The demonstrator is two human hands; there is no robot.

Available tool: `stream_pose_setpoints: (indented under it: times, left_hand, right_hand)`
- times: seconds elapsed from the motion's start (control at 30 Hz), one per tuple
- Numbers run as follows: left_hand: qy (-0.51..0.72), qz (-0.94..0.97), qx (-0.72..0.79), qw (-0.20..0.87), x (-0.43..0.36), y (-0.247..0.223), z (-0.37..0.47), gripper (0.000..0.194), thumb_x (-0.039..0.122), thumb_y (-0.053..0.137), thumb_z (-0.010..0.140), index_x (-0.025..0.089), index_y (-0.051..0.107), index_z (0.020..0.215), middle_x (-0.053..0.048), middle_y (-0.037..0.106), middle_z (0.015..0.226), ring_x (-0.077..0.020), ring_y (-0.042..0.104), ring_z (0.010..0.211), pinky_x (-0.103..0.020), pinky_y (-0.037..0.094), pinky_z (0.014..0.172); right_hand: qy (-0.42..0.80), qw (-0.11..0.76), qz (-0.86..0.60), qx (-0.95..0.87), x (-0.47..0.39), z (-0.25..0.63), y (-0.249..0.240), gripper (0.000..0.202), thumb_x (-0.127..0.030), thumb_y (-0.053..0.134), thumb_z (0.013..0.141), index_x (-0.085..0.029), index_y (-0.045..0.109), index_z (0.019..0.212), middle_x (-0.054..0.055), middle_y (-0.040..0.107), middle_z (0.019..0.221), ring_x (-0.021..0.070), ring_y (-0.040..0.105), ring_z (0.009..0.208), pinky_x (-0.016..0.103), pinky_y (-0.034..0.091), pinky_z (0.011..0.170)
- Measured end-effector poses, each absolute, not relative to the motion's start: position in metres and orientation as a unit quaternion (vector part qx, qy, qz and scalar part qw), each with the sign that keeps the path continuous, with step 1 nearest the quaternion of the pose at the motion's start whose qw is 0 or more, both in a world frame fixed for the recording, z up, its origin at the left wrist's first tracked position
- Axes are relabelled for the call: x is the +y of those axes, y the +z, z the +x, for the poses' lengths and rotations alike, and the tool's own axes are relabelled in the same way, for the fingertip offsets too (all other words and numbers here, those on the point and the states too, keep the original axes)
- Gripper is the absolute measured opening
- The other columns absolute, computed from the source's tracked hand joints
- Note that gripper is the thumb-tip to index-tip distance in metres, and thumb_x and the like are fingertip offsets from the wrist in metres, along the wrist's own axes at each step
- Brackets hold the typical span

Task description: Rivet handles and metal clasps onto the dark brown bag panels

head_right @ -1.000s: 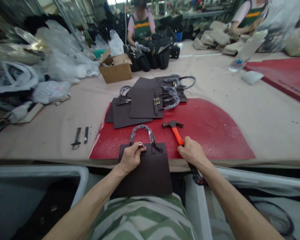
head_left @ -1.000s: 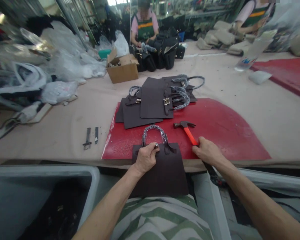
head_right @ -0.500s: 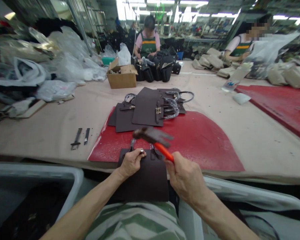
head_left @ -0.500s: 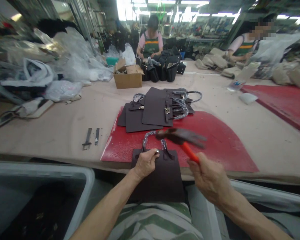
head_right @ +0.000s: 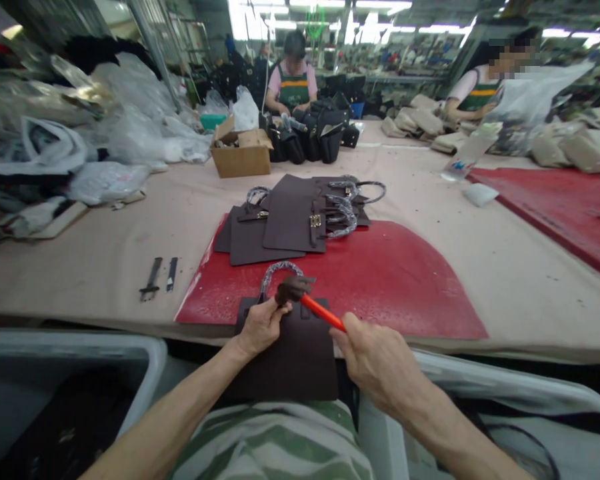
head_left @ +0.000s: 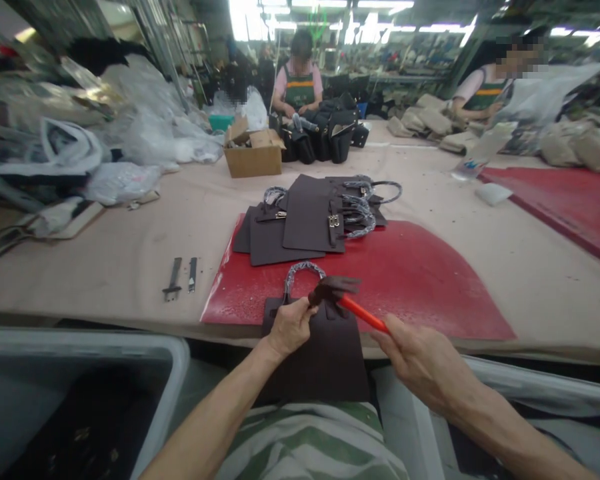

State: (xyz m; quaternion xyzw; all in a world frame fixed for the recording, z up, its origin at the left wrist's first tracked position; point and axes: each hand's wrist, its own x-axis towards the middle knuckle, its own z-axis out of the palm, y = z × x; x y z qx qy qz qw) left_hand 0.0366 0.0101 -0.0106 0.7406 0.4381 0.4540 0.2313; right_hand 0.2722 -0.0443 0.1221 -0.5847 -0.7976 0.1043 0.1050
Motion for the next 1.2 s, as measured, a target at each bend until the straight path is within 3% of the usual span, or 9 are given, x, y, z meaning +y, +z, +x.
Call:
stream_pose_setpoints:
  times: [0.13,0.27,0.37,0.5,0.67,0.87,0.97,1.1,1.2]
  left_hand:
    - [0.457,0.734,0.441,0.241,0.009,-0.006,0.037,0.014,0.023,0.049,0.097,0.022,0.063,0.096,-0.007,0.075,0.086,-0.0205,0.075,0.083,-0.029,0.060,0.078]
    - [0.454,0.734,0.438,0.252,0.009,-0.004,0.037,0.013,0.022,0.049,0.097,0.022,0.062,0.097,-0.006,0.076,0.089,-0.0198,0.075,0.085,-0.028,0.060,0.079]
    - [0.455,0.733,0.434,0.259,0.008,-0.004,0.035,0.013,0.022,0.049,0.096,0.022,0.062,0.098,-0.006,0.076,0.091,-0.0196,0.075,0.085,-0.029,0.060,0.080]
    - [0.456,0.728,0.439,0.262,0.007,-0.003,0.032,0.014,0.022,0.050,0.097,0.022,0.063,0.101,-0.006,0.076,0.093,-0.0190,0.075,0.086,-0.029,0.060,0.080]
    - [0.461,0.702,0.456,0.294,0.004,0.000,0.036,0.014,0.024,0.053,0.096,0.021,0.066,0.095,-0.006,0.076,0.093,-0.0186,0.074,0.086,-0.029,0.059,0.081]
    - [0.633,0.436,0.509,0.388,0.014,0.025,0.020,0.019,0.040,0.054,0.097,0.021,0.052,0.095,0.000,0.071,0.080,-0.0171,0.074,0.073,-0.032,0.061,0.073]
    - [0.573,0.492,0.583,0.300,0.031,0.037,-0.017,0.019,0.039,0.057,0.094,0.020,0.056,0.092,0.000,0.070,0.077,-0.0163,0.071,0.071,-0.030,0.058,0.073]
    - [0.365,0.578,0.725,0.082,0.051,0.031,-0.066,0.011,0.029,0.058,0.089,0.020,0.063,0.088,-0.004,0.070,0.079,-0.0198,0.067,0.075,-0.031,0.052,0.075]
    - [0.277,0.611,0.741,0.003,0.056,0.017,-0.082,0.010,0.022,0.057,0.087,0.020,0.065,0.093,-0.007,0.072,0.090,-0.0244,0.067,0.085,-0.035,0.051,0.080]
  right_hand:
    - [0.174,0.103,-0.642,-0.740,-0.011,0.295,0.101,0.036,-0.045,0.035,0.098,-0.024,0.046,0.072,0.000,0.056,0.059,0.0167,0.052,0.054,0.028,0.032,0.054]
    - [0.130,0.088,-0.692,-0.704,0.024,0.311,0.077,0.028,-0.035,0.040,0.094,-0.021,0.056,0.076,0.006,0.061,0.067,0.0207,0.057,0.063,0.031,0.040,0.061]
    - [0.070,0.113,-0.694,-0.707,0.030,0.307,0.064,0.027,-0.031,0.045,0.092,-0.014,0.064,0.101,0.019,0.067,0.104,0.0301,0.060,0.094,0.041,0.045,0.079]
    - [0.077,0.202,-0.573,-0.791,0.018,0.274,0.046,0.046,-0.041,0.061,0.088,-0.016,0.060,0.128,0.018,0.054,0.139,0.0347,0.048,0.127,0.050,0.040,0.103]
    - [0.129,0.202,-0.534,-0.811,0.003,0.232,0.021,0.080,-0.055,0.074,0.078,-0.018,0.049,0.144,0.019,0.049,0.145,0.0373,0.042,0.134,0.059,0.028,0.113]
    - [0.132,0.186,-0.548,-0.805,0.004,0.230,0.017,0.083,-0.058,0.076,0.077,-0.022,0.049,0.146,0.016,0.049,0.147,0.0366,0.040,0.136,0.060,0.025,0.116]
    - [0.129,0.193,-0.552,-0.801,0.004,0.231,0.016,0.084,-0.058,0.077,0.076,-0.020,0.048,0.145,0.016,0.050,0.146,0.0371,0.041,0.136,0.061,0.025,0.116]
    - [0.101,0.240,-0.556,-0.789,0.005,0.229,0.005,0.089,-0.057,0.073,0.080,-0.012,0.038,0.149,0.020,0.052,0.144,0.0376,0.044,0.133,0.060,0.028,0.115]
    - [0.080,0.288,-0.557,-0.775,0.007,0.230,-0.004,0.066,-0.048,0.067,0.087,-0.012,0.047,0.138,0.021,0.055,0.137,0.0371,0.047,0.130,0.058,0.033,0.112]
